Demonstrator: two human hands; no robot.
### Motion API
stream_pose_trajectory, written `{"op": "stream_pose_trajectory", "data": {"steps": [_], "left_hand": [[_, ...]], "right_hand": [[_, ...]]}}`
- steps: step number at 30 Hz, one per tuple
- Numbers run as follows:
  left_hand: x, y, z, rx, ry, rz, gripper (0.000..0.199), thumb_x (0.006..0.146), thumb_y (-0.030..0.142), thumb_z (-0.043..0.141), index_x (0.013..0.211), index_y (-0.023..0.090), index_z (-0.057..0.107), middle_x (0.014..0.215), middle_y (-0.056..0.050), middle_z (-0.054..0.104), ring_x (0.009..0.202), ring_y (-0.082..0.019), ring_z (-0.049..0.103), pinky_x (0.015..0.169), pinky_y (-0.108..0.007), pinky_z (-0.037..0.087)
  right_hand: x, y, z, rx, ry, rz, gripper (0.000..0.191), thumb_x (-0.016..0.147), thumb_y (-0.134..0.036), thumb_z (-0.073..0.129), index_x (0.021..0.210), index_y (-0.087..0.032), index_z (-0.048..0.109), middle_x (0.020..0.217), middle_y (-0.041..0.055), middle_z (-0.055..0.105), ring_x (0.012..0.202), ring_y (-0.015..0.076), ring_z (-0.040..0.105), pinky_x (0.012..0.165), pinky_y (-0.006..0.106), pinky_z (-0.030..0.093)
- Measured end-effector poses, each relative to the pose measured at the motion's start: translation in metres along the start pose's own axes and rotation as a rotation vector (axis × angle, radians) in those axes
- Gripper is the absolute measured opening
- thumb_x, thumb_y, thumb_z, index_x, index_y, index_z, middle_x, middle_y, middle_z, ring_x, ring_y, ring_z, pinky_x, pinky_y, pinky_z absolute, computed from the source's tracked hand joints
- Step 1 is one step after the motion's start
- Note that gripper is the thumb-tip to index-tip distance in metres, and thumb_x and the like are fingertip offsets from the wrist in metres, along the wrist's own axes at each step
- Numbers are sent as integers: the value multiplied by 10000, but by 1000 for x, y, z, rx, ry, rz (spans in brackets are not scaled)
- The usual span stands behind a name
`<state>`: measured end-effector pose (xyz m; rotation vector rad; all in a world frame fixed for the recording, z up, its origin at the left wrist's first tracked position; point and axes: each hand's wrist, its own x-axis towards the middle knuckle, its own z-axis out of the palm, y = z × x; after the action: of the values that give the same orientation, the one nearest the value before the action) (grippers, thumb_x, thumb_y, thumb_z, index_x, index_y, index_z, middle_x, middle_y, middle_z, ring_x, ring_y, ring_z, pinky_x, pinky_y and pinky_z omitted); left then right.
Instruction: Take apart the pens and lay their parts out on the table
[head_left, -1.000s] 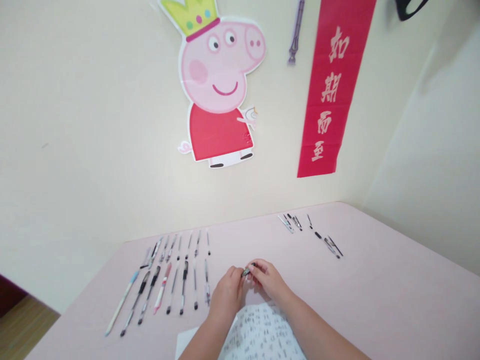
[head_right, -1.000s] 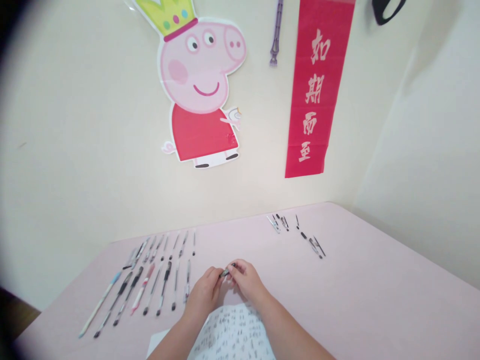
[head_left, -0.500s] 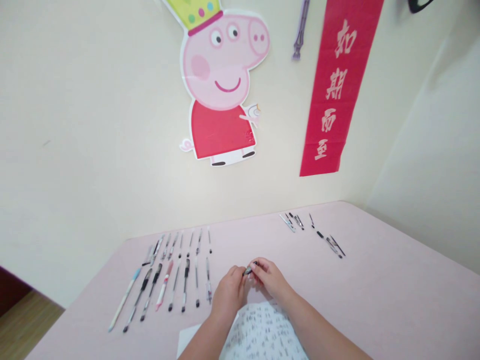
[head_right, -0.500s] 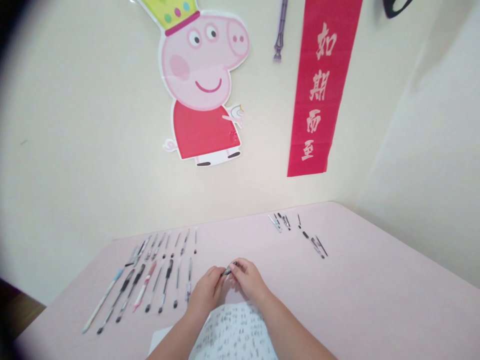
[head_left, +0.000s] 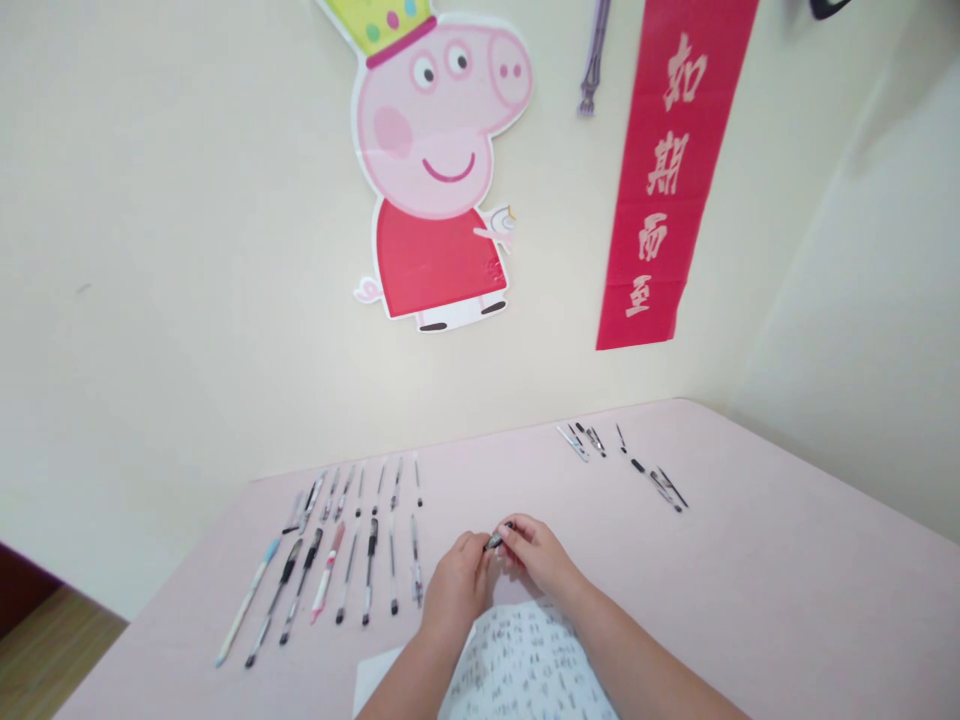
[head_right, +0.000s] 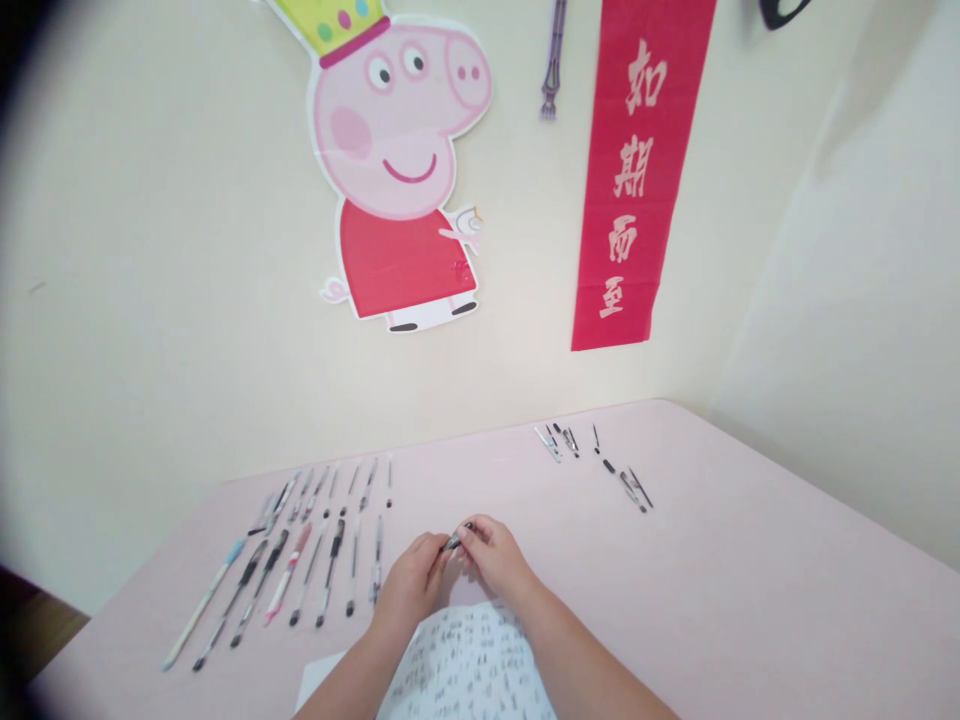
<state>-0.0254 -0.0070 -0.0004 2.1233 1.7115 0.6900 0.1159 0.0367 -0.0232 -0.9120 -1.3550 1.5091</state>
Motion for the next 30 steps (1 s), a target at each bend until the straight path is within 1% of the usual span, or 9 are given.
{"op": "stream_pose_trajectory", "data": {"steps": [10, 15, 20, 24, 30], "left_hand": [[-1, -4, 0, 0, 8, -6, 285, 870, 229, 355, 1042, 208, 581, 929, -55, 626, 846, -157, 574, 763, -265, 425], [0, -8, 2, -11, 15, 8, 293, 872, 262, 349, 1044, 196, 577, 924, -63, 619, 860, -167, 573, 771, -278, 430], [0, -9, 3, -43, 20, 15, 279, 852, 268, 387, 1053, 199, 568, 961, -71, 619, 883, -177, 569, 786, -295, 430], [0, -10, 5, -61, 27, 10, 300, 818, 230, 435, 1097, 191, 539, 1010, -73, 618, 908, -173, 565, 810, -291, 426], [-1, -10, 5, -15, 30, -32, 289, 853, 266, 390, 1086, 195, 545, 1020, -72, 625, 898, -173, 576, 798, -293, 428]], "right_hand": [[0, 0, -1, -11, -2, 9, 408, 691, -562, 597, 729, -157, 576, 575, -13, 539, 474, 88, 459, 446, 210, 377], [-1, -2, 1, -16, 15, 11, 400, 695, -558, 587, 725, -160, 567, 578, -12, 534, 466, 90, 455, 433, 212, 365], [-1, -4, 1, -82, 90, -36, 321, 717, -493, 583, 691, -173, 568, 503, -41, 467, 442, 87, 393, 433, 216, 322], [-1, -5, -1, -102, 141, -58, 293, 705, -469, 588, 673, -178, 571, 491, -42, 453, 451, 98, 391, 431, 222, 301], [2, -4, -7, 3, 294, 32, 308, 707, -482, 566, 726, -175, 546, 466, -71, 397, 363, 66, 314, 344, 195, 207]]}}
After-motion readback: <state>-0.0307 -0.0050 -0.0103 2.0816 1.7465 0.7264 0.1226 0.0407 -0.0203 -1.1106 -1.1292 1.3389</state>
